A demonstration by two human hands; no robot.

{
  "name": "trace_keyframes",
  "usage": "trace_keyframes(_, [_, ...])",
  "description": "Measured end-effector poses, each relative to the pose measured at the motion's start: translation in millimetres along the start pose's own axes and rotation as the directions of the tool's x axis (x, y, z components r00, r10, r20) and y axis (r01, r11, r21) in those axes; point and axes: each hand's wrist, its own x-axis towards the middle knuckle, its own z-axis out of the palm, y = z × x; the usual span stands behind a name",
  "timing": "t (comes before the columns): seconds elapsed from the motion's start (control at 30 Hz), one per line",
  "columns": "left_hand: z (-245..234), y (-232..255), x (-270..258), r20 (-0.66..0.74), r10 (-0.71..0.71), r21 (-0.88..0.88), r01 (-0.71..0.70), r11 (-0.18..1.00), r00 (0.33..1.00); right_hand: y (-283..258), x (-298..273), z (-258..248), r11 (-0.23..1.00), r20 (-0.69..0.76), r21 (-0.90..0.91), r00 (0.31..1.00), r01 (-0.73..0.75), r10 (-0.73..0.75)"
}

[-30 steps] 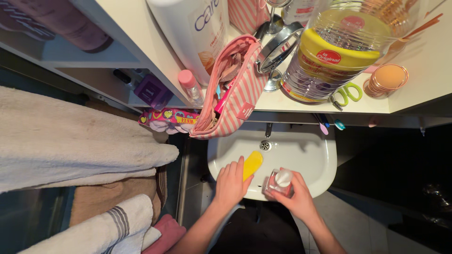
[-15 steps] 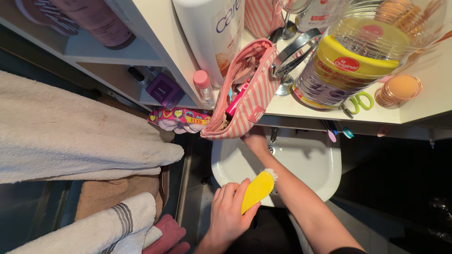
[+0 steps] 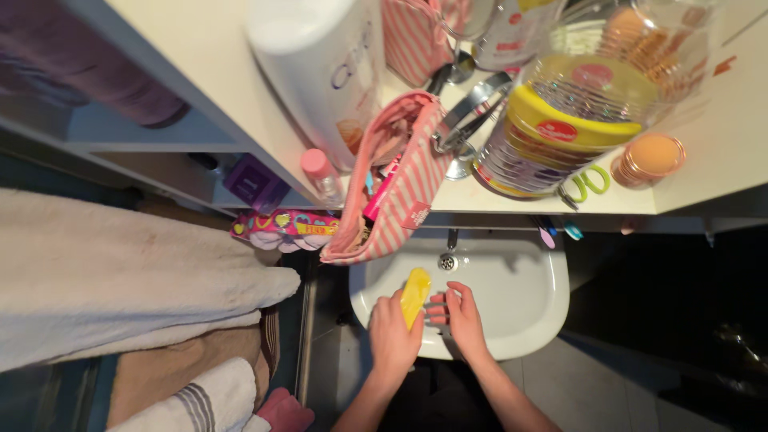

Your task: The person cleans a bathroom sink by pouring liquid cleaner from a bottle, scrubbing the basin and drain area with a small yellow brush, and rinsing it with water.

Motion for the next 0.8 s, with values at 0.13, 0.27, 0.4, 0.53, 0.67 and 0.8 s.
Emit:
trace_keyframes(0.13, [60.4,25.3,7.1,0.131,0.111,-0.038,-0.107,0.994,0.985,-23.1,-23.5,-26.0,0.951,-0.005,-0.302,0.998,0.064,-0.068])
trace_keyframes(0.27, [94.2,41.5,10.9,0.356,0.23,-0.117,-0.201,0.973,0.906,-39.5,7.2,-59.2,0.926,-0.206,-0.357,0.977,-0.12,0.047])
trace_keyframes(0.4, [105.6,24.2,5.8,0.481,0.315,-0.304,-0.182,0.935,0.818,-34.6,39.7,-94.4,0.845,-0.184,-0.531,0.982,-0.066,-0.038])
trace_keyframes(0.53, [109.8,-18.5,-6.8,0.619,0.24,-0.246,-0.106,0.963,0.748,-21.0,54.8,-92.3,0.572,-0.13,-0.82,0.984,-0.037,-0.122])
trace_keyframes(0.67, [102.0,-76.7,-13.2,0.441,0.071,-0.011,-0.074,0.997,0.895,-32.6,77.9,-75.3,0.503,-0.114,-0.862,0.946,0.059,-0.305])
trace_keyframes(0.8, [89.7,-114.8,-7.6,0.202,0.09,0.031,-0.098,0.995,0.975,-35.3,79.5,-43.0,0.42,-0.069,-0.904,0.938,0.086,-0.341])
